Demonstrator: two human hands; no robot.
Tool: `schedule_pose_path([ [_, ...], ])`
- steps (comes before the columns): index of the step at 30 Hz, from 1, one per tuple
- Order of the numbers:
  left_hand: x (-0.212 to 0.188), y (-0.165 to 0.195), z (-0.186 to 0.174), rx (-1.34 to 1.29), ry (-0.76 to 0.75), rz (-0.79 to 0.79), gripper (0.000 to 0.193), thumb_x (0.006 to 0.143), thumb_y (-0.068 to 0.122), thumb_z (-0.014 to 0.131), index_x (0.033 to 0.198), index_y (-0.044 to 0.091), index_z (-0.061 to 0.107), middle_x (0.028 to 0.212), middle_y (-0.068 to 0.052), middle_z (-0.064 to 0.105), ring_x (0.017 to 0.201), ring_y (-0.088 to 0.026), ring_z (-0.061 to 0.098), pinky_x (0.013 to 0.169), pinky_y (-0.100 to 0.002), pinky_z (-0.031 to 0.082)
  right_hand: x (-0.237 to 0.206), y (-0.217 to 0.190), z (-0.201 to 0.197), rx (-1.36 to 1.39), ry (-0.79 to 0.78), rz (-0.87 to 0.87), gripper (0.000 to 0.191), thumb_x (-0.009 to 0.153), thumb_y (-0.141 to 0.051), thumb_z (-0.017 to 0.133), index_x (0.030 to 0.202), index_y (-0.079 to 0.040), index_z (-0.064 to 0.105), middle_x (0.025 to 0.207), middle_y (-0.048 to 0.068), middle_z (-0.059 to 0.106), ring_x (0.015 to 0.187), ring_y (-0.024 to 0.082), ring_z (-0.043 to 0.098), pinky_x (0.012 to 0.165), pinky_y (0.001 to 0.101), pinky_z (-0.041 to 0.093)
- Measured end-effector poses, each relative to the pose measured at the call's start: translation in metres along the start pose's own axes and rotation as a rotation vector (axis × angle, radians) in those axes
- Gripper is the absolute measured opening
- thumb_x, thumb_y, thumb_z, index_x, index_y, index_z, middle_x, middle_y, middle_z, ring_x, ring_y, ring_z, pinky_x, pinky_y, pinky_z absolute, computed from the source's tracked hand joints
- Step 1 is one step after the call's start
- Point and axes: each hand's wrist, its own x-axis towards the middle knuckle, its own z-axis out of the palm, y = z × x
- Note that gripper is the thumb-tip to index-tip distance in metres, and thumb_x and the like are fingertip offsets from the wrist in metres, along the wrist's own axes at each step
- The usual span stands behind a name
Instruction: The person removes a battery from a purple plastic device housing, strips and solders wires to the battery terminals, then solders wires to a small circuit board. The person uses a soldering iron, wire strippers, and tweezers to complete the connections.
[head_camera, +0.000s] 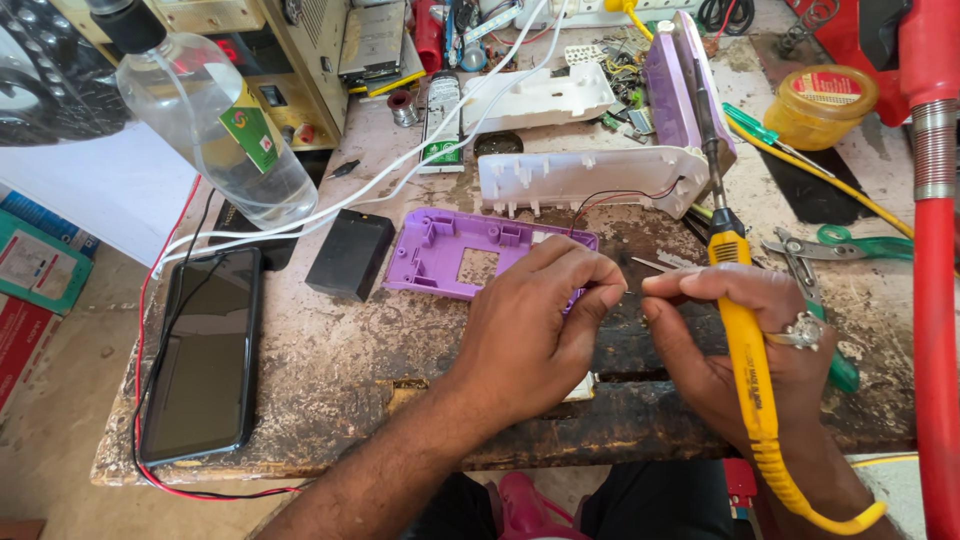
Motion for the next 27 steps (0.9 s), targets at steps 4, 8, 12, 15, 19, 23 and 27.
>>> schedule_pose_path([
  [4,-0.0007,0.0016,0.0005,-0.006,-0.014,-0.032,0.005,0.097,0.012,0.066,0.100,0.009,0.067,0.095,-0.007,0.065,0.088,-0.029,0.069,0.073,-0.040,0.053,0.0030,-0.0031,0.0003,-0.035,-0.016,0.005,0.041,0.089,0.006,0.080,0.115,-0.006,0.051,0.104,0.009,0.073,0.093,0.016,0.075,0.081,0.0240,0.058],
  [8,0.0000,0.0019,0.0007,-0.011,-0.018,-0.010,0.005,0.097,0.013,0.067,0.100,0.010,0.067,0.095,-0.007,0.066,0.089,-0.028,0.069,0.073,-0.040,0.054,0.0018,-0.0040,0.0021,0.059,-0.018,0.072,0.042,0.091,0.007,0.076,0.120,-0.005,0.047,0.103,0.010,0.073,0.091,0.014,0.074,0.082,0.0234,0.058],
  [12,-0.0015,0.0020,0.0014,0.036,-0.022,0.030,0.006,0.096,0.015,0.069,0.100,0.010,0.067,0.094,-0.006,0.065,0.090,-0.028,0.069,0.072,-0.040,0.054,0.0000,-0.0024,0.0009,0.108,-0.036,0.118,0.043,0.093,0.008,0.074,0.122,-0.004,0.045,0.103,0.011,0.071,0.095,0.013,0.073,0.087,0.0241,0.057],
  [15,-0.0031,0.0013,0.0022,0.061,-0.005,0.074,0.007,0.096,0.015,0.070,0.101,0.011,0.067,0.095,-0.005,0.065,0.092,-0.028,0.069,0.073,-0.040,0.054,-0.0011,-0.0016,-0.0006,0.127,-0.048,0.127,0.043,0.093,0.008,0.073,0.123,-0.004,0.044,0.104,0.011,0.069,0.098,0.013,0.072,0.092,0.0252,0.057],
  [19,-0.0038,-0.0005,0.0036,0.069,0.031,0.123,0.008,0.096,0.015,0.071,0.102,0.011,0.066,0.097,-0.005,0.065,0.094,-0.028,0.069,0.075,-0.040,0.054,-0.0004,-0.0014,0.0001,0.090,-0.053,0.110,0.044,0.091,0.007,0.073,0.123,-0.004,0.045,0.103,0.009,0.070,0.095,0.012,0.071,0.087,0.0230,0.055],
  [23,-0.0037,-0.0015,0.0055,0.087,0.030,0.145,0.009,0.095,0.013,0.071,0.102,0.010,0.066,0.096,-0.006,0.065,0.094,-0.030,0.068,0.076,-0.041,0.054,0.0028,-0.0023,0.0045,-0.061,-0.025,0.024,0.043,0.086,0.005,0.076,0.118,-0.004,0.049,0.097,0.009,0.071,0.089,0.013,0.072,0.079,0.0251,0.057],
  [27,-0.0047,-0.0028,0.0040,0.049,0.022,0.138,0.008,0.096,0.011,0.070,0.102,0.009,0.066,0.097,-0.006,0.066,0.094,-0.028,0.069,0.078,-0.040,0.054,0.0080,-0.0020,0.0035,-0.262,0.064,-0.056,0.034,0.088,0.002,0.076,0.112,-0.005,0.054,0.100,0.011,0.068,0.091,0.017,0.070,0.082,0.0287,0.057],
])
